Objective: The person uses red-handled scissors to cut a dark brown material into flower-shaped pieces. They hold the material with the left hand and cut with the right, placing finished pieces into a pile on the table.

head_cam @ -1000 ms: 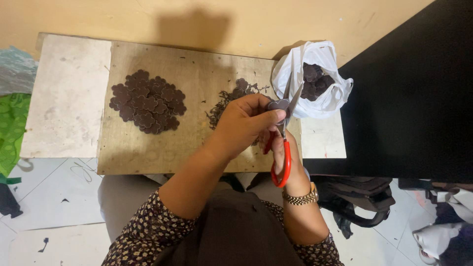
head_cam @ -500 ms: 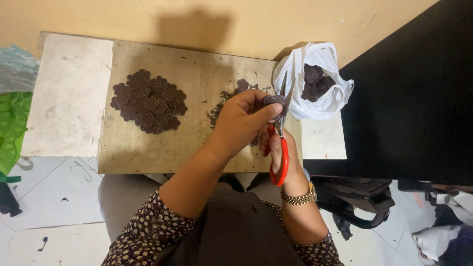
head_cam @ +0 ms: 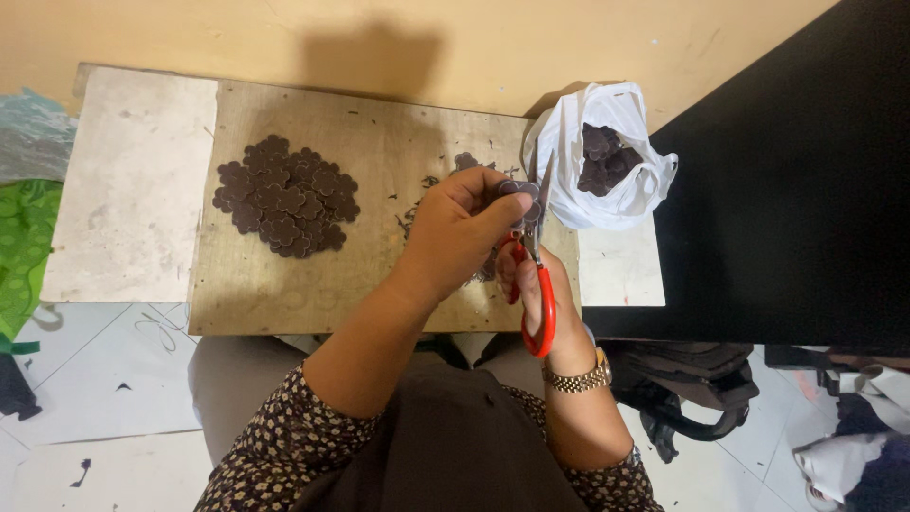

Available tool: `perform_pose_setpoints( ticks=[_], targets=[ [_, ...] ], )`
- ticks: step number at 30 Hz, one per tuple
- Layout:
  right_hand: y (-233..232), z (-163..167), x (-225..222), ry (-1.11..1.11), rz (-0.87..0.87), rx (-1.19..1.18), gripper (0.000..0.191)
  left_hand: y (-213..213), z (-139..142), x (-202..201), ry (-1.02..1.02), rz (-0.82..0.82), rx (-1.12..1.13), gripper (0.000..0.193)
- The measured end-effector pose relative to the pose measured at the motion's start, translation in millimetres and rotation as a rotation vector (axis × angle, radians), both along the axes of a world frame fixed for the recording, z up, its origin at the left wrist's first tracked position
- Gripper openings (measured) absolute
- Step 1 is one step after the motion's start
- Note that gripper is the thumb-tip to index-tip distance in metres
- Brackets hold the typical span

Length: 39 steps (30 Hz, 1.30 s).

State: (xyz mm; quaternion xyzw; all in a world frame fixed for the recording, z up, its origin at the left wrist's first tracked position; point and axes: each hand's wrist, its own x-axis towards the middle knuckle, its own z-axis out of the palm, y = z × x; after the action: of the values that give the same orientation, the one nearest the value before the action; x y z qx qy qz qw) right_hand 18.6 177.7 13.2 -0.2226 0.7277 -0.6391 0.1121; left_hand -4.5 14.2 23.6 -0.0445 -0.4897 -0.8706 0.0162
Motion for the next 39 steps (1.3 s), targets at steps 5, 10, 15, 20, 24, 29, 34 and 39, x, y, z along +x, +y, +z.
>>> perform_pose_setpoints(
  ticks=[5, 10, 15, 20, 24, 29, 34, 39],
  targets=[
    [2, -5, -1, -0.035, -0.006, -0.006, 0.071, 2, 0, -1, -0.011, 0.011, 0.006, 0.012],
    [3, -11, -4, -0.005, 0.023, -0.041, 0.067, 1, 0, -2, -0.024, 0.034, -0.070, 0.010],
    [6, -14, -2, -0.013, 0.025, -0.033, 0.063, 1, -1, -2, -0.030, 0.054, 0.002, 0.010],
    [5, -15, -4, 0.025, 0.029, 0.008, 0.064, -2, -4, -3, -0.006, 0.065, -0.005, 0.010],
    [3, -14, -4, -0.007, 0.011, 0.015, 0.065, -2, -5, -4, 0.012, 0.061, -0.006, 0.010],
    [3, -12, -2, -0.017, 0.013, 0.033, 0.065, -5, -4, -4, 0.003, 0.081, -0.029, 0.008],
    [5, -14, -4, -0.008, 0.017, 0.060, 0.066, -6, -3, -4, 0.006, 0.094, -0.032, 0.009],
    [7, -21, -3, -0.009, -0.017, 0.109, 0.064, -7, -5, -5, 0.004, 0.109, -0.025, 0.008]
  ],
)
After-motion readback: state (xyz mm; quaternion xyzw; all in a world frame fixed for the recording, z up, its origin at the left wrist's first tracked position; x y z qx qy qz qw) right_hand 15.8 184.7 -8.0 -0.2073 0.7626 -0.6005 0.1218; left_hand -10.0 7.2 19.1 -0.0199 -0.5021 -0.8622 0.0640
